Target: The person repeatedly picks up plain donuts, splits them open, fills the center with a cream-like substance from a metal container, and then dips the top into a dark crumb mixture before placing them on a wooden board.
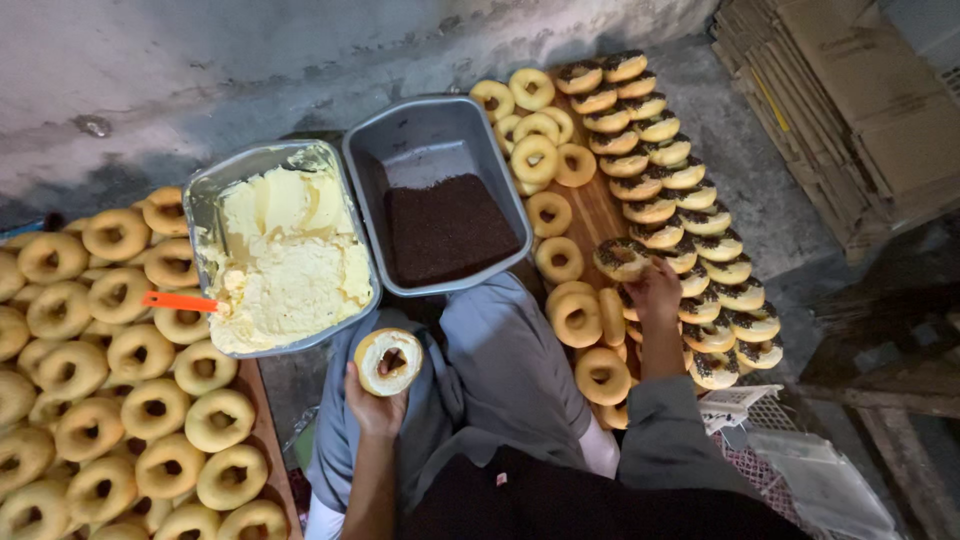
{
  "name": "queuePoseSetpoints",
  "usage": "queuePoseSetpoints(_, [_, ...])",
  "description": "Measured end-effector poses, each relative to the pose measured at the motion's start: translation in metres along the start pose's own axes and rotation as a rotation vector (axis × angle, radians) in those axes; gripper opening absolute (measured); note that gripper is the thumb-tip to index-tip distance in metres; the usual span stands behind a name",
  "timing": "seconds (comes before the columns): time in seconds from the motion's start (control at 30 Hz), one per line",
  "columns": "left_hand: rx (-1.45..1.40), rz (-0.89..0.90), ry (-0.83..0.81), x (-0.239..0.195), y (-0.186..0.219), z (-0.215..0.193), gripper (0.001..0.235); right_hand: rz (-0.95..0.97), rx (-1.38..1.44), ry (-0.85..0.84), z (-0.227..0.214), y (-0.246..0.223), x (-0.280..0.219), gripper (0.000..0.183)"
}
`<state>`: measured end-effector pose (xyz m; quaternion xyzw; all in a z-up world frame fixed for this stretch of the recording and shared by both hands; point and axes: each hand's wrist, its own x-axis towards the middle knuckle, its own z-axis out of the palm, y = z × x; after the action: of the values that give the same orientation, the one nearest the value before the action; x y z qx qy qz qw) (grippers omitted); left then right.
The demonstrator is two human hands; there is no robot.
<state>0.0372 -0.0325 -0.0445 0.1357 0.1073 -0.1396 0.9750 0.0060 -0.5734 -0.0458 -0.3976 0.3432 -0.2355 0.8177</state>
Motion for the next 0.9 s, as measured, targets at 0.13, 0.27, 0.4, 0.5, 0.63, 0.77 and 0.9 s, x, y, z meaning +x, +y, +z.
queuePoseSetpoints(0.13, [0.034,0.002,-0.001,0.003,0.0,-0.005,0.06,-0.032,-0.364,0.255,0.008,-0.005,0.016,0.038])
queuePoseSetpoints(0.27, [0.033,-0.018,-0.027,0.0,0.001,0.008,0.06,0.015,-0.668,0.375,0.009,-0.006,0.022,0.044])
queuePoseSetpoints(0.4, [0.053,-0.084,0.06,-0.009,0.006,0.036,0.061,-0.416,-1.585,0.259,-0.001,-0.019,0.002,0.045])
queuePoseSetpoints(0.5, [0.188,-0.206,0.103,-0.009,0.005,0.045,0.065,-0.635,-1.428,0.12,0.022,-0.008,-0.029,0.033])
queuePoseSetpoints(0.63, [0.268,-0.365,-0.026,0.004,-0.031,0.035,0.059,0.298,-0.489,-0.744,0.096,0.063,-0.097,0.045])
queuePoseSetpoints(0.77, [0.295,-0.522,-0.09,0.018,-0.044,0.025,0.057,0.704,-0.495,-1.152,0.16,0.115,-0.131,0.053])
queuePoseSetpoints(0.9, [0.272,-0.406,0.157,0.015,-0.008,0.028,0.042,0.4,-0.447,-0.913,0.222,0.129,-0.055,0.04])
